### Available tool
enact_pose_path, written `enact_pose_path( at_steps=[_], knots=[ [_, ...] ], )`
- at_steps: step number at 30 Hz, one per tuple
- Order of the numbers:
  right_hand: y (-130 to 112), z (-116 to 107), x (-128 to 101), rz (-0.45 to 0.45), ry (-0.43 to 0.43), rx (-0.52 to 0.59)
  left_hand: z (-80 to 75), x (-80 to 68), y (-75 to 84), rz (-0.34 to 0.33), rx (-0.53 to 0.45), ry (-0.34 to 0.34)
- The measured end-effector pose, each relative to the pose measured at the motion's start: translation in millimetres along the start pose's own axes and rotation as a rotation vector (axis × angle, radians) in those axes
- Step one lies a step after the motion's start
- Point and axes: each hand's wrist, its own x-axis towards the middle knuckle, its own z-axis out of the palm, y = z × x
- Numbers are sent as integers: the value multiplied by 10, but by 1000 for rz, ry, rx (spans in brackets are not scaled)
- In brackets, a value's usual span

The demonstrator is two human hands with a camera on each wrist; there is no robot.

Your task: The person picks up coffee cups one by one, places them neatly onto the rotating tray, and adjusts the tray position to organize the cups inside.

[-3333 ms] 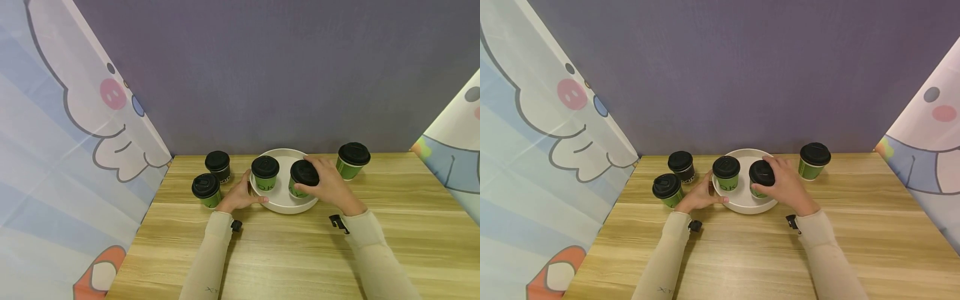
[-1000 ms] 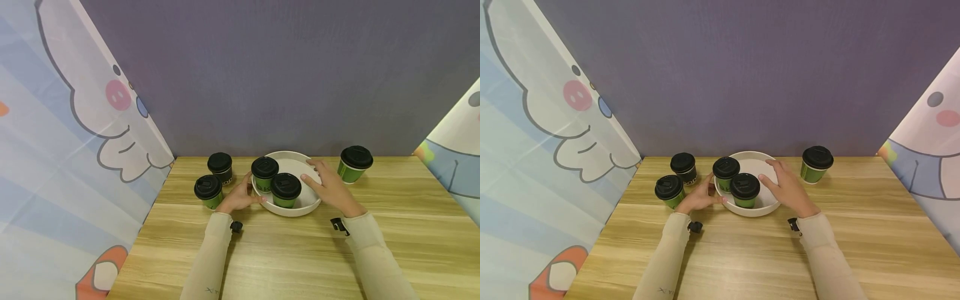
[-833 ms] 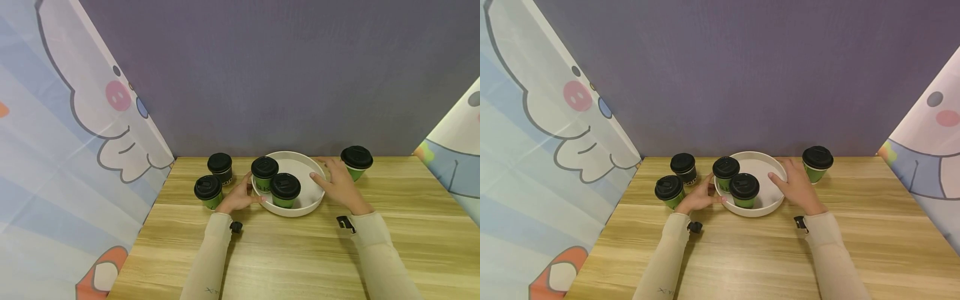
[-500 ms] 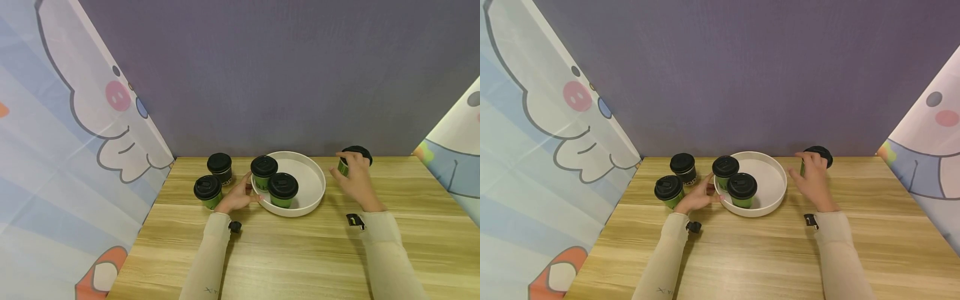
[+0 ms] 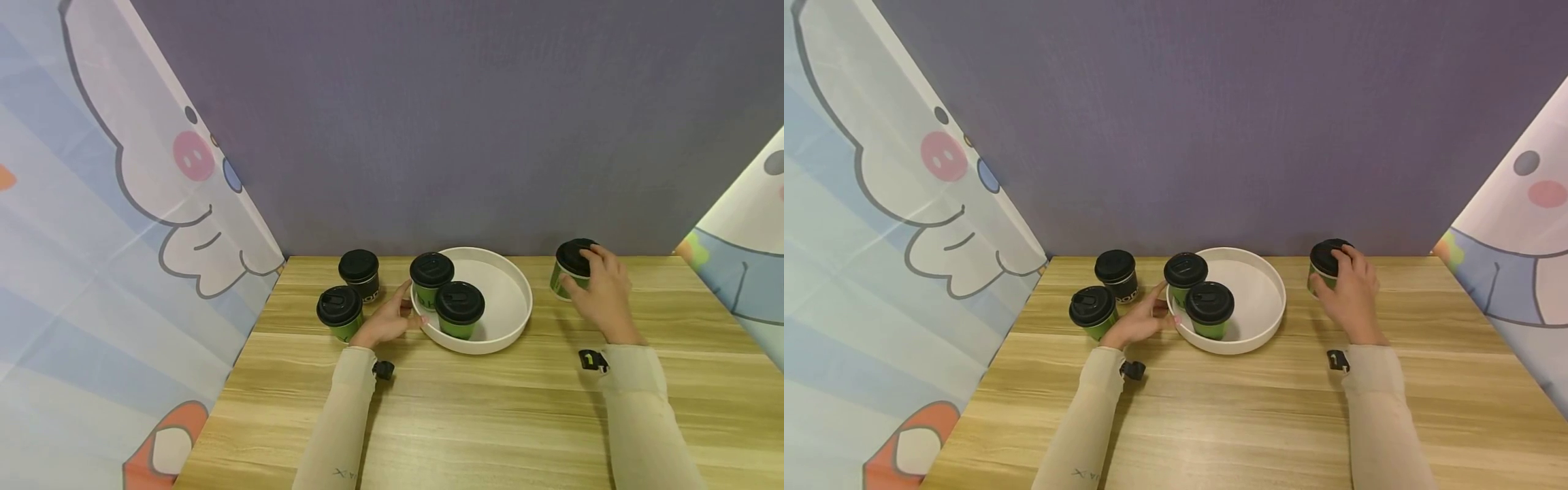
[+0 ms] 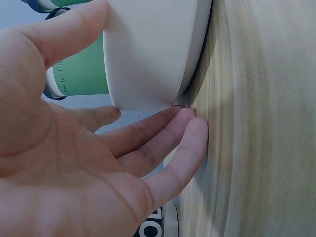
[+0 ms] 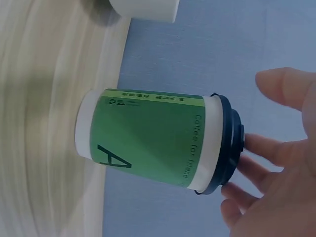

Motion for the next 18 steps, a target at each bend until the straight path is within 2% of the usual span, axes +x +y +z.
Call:
enact_pose_path(
  at_steps=[7,13,18],
  knots=[
    [51,24,3,62,-67,-51,-3,9,-22,6,-32,3],
    [55,21,-1,58,-63,-89,-6,48,-55,48,-31,7],
    [53,14,4,68,-69,-113,-11,55,-66,45,-13,23]
  ],
)
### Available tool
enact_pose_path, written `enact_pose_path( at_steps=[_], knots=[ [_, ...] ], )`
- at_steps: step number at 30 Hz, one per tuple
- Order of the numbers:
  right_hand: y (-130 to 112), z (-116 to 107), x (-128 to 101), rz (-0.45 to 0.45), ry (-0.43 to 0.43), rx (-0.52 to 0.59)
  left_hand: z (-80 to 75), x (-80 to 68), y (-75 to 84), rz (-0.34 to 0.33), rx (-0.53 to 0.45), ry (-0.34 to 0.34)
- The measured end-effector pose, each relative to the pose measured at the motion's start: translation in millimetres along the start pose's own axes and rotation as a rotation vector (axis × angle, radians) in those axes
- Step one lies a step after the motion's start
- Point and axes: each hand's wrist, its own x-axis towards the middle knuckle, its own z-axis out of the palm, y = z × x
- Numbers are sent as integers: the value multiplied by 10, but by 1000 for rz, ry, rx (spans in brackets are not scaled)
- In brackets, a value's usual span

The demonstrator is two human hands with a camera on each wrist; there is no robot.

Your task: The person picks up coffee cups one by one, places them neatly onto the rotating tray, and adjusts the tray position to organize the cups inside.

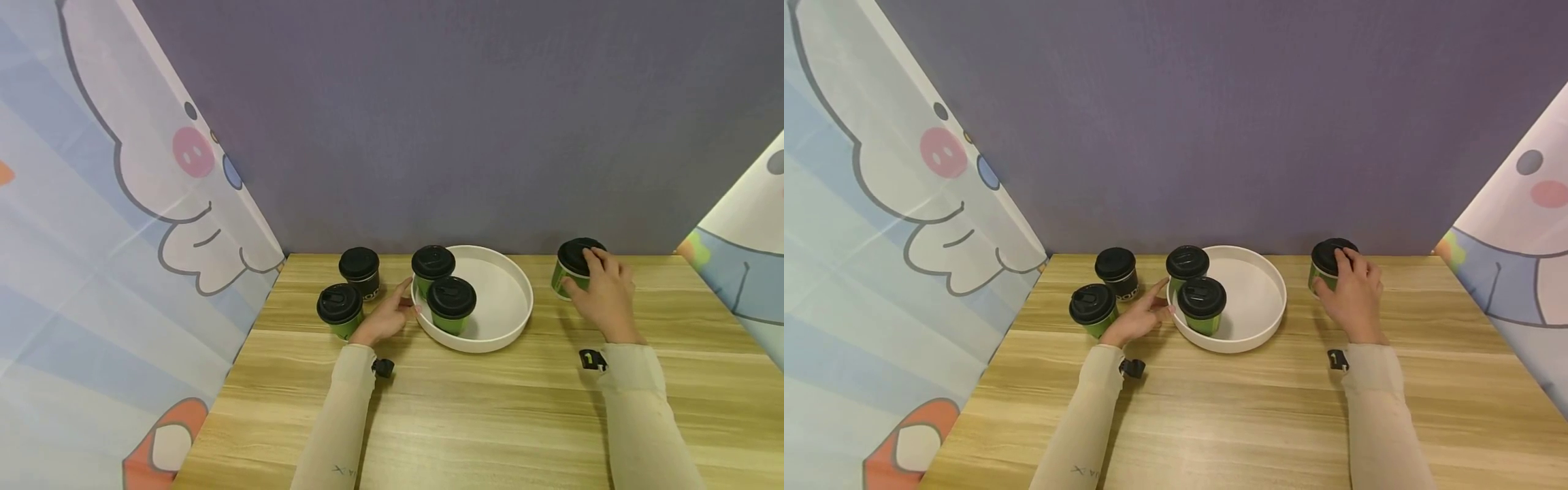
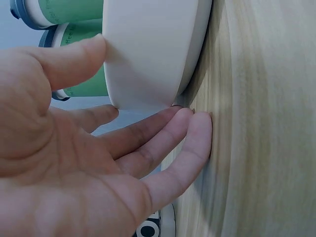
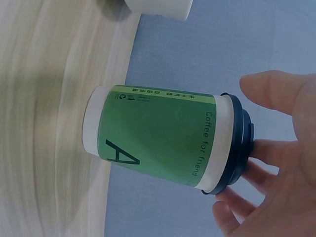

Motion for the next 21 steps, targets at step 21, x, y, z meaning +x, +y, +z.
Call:
enact_pose_path(
  at_steps=[21],
  knots=[
    [40,49,21,40,84,37,36,-17,63,-41,53,77]
  ],
)
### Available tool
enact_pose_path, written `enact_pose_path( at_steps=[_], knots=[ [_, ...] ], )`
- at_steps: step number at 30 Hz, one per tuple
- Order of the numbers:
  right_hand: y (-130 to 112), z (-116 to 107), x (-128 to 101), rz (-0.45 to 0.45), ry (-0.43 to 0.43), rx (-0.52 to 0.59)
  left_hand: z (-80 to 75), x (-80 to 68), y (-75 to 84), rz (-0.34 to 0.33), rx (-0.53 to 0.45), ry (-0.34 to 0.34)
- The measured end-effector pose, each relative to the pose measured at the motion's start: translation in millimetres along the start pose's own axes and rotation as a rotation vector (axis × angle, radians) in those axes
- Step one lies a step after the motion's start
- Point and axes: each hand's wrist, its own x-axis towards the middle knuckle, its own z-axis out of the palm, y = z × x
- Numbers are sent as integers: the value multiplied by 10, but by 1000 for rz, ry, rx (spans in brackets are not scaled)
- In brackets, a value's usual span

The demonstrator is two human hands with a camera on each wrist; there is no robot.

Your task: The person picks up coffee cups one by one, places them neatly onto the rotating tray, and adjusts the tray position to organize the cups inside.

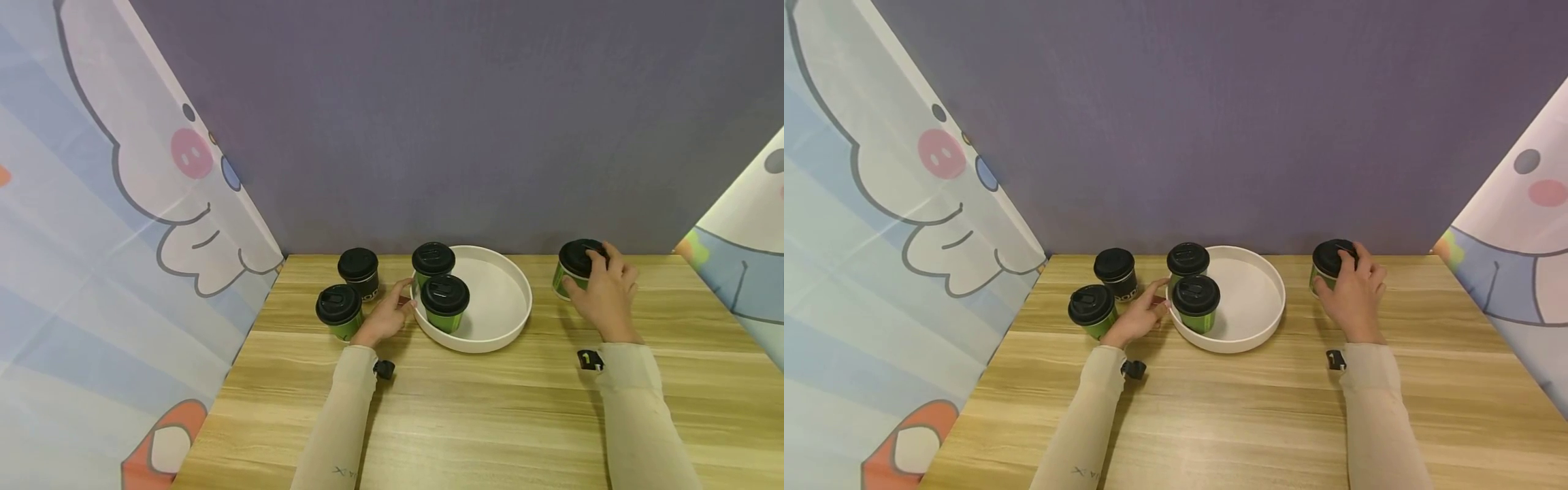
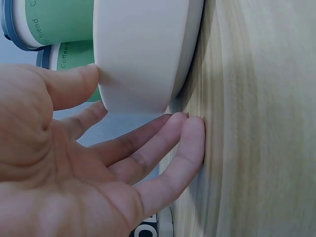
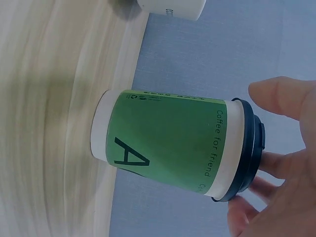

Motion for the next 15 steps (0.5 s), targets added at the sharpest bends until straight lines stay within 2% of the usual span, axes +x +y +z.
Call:
enact_pose_path(
  at_steps=[15],
  knots=[
    [-29,41,-4,3,19,9,9,3,4,25,52,-11]
  ],
)
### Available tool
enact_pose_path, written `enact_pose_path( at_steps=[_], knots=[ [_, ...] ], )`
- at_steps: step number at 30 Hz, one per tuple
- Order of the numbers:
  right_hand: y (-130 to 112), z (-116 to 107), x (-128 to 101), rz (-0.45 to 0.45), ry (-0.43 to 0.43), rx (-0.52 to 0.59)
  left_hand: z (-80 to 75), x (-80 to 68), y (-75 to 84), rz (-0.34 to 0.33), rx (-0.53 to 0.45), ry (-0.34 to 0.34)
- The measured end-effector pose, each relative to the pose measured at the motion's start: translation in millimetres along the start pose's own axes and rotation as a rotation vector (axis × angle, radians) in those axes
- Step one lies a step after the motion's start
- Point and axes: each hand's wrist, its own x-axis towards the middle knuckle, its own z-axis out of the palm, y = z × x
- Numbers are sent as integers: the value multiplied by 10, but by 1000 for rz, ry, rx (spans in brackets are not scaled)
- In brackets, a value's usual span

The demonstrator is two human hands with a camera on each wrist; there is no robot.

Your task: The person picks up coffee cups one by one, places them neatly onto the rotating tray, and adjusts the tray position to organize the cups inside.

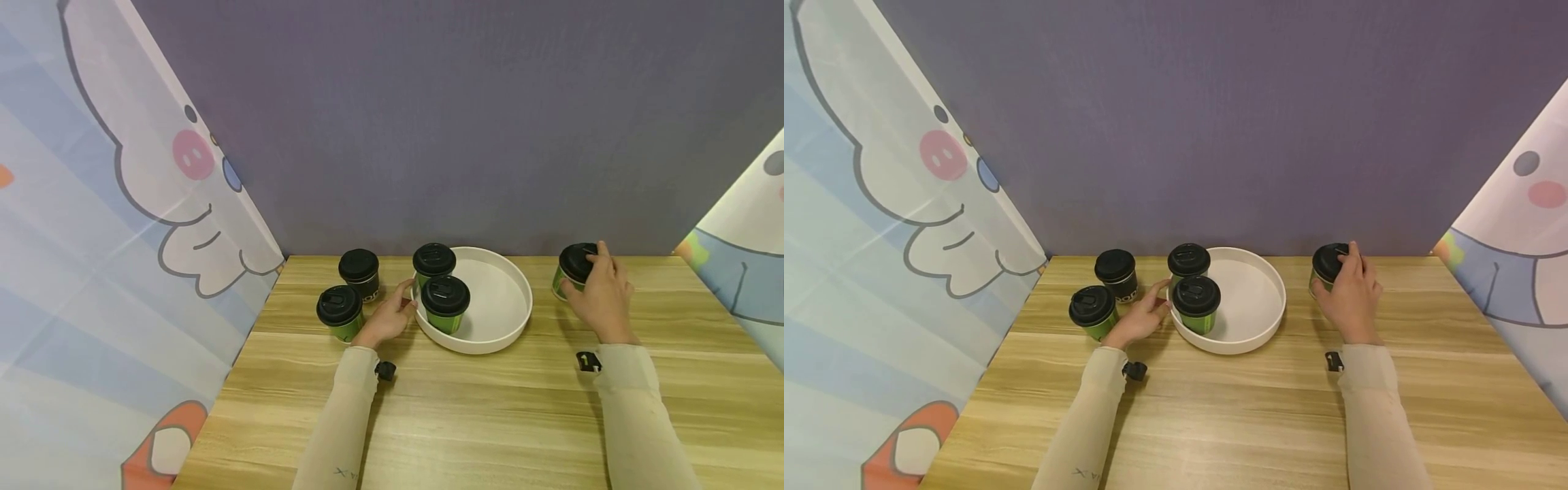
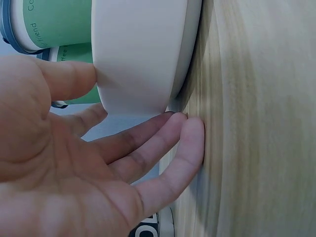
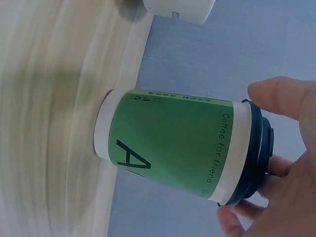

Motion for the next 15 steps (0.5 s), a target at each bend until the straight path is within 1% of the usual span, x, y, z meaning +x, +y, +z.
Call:
enact_pose_path(
  at_steps=[8,12,15],
  knots=[
    [0,-28,-6,-6,21,-12,-4,-16,29,-19,40,-5],
    [-17,-45,2,-12,37,-8,-4,-6,13,-16,36,-30],
    [-33,-53,11,-34,56,-1,-7,1,6,-9,21,-61]
  ],
)
